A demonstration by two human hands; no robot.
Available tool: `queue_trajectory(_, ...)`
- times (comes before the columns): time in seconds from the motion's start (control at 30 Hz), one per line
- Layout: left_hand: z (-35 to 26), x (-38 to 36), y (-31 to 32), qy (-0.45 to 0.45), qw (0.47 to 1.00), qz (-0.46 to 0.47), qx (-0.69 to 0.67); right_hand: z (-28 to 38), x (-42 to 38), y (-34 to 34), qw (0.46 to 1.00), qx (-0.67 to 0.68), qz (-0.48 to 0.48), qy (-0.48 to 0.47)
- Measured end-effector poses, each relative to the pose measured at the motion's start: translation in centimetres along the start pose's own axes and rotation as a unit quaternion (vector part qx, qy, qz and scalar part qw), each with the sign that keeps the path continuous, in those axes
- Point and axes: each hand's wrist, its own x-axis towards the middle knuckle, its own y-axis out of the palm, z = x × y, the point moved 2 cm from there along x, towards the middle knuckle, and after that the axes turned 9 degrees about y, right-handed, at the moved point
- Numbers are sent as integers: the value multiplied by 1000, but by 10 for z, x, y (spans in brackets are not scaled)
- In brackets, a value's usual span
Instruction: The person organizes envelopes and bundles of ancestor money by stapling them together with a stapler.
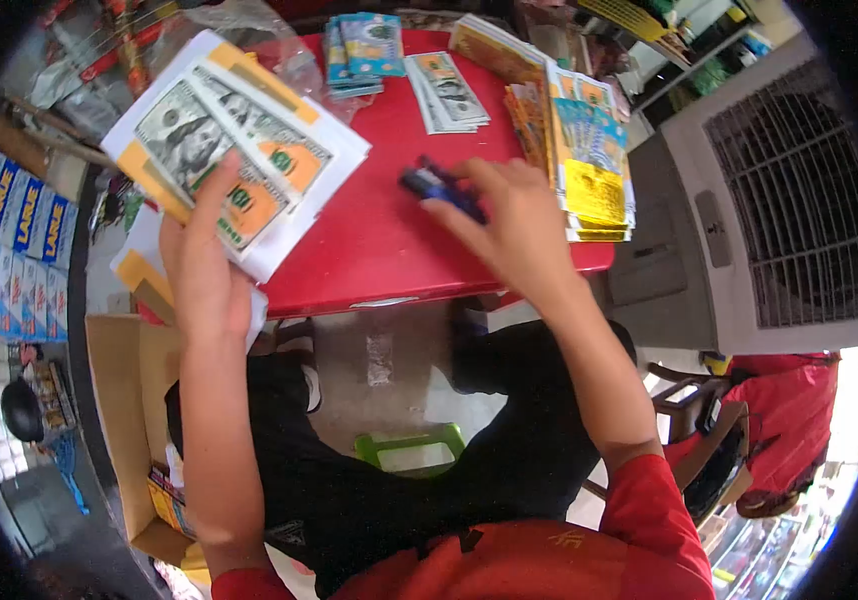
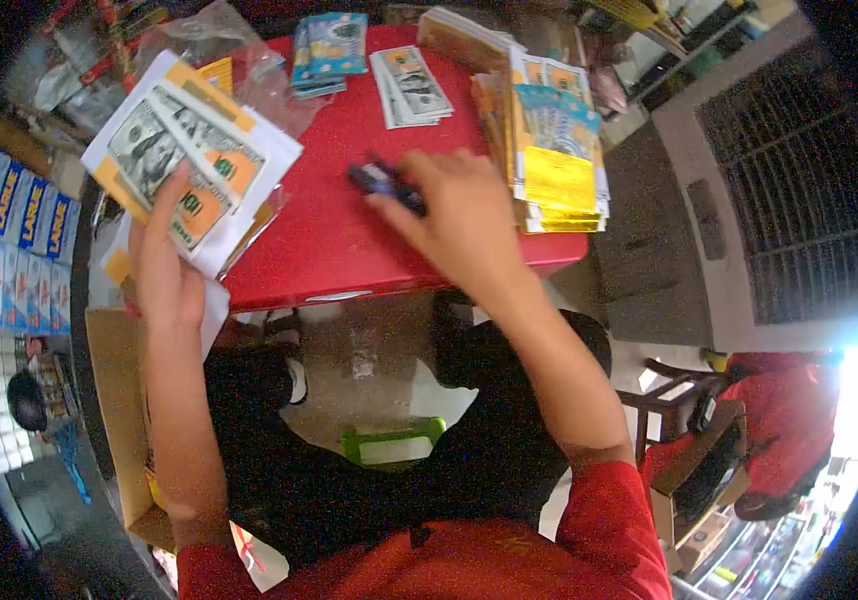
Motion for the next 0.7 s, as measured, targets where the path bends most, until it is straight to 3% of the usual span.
queue_trajectory(0.2, 3, -7, 7, -41, 996, 76, 1, -24, 4, 11, 995, -102, -15, 3)
queue_trajectory(0.33, 2, -16, 11, -74, 988, 134, 22, -20, 6, 7, 995, -88, -35, -15)
queue_trajectory(0.4, 1, -18, 8, -111, 968, 211, 78, -15, 15, -5, 993, 96, -7, 63)
queue_trajectory(0.43, 0, -21, 7, -109, 969, 208, 78, -12, 16, -10, 993, 98, -6, 60)
queue_trajectory(0.47, 0, -27, 9, -156, 941, 286, 90, -13, 15, -10, 936, 305, 65, 166)
queue_trajectory(0.5, 2, -32, 11, -203, 904, 362, 101, -12, 15, -10, 819, 492, 132, 263)
queue_trajectory(0.53, 3, -34, 14, -224, 871, 421, 115, -7, 17, -12, 756, 548, 212, 288)
queue_trajectory(0.57, 5, -37, 16, -245, 834, 478, 129, 0, 15, -18, 715, 569, 207, 350)
queue_trajectory(0.63, 8, -44, 17, -257, 825, 494, 102, -12, 11, -18, 650, 604, 262, 380)
queue_trajectory(0.7, 6, -49, 19, -307, 744, 585, 101, -29, 6, -26, 651, 587, 276, 394)
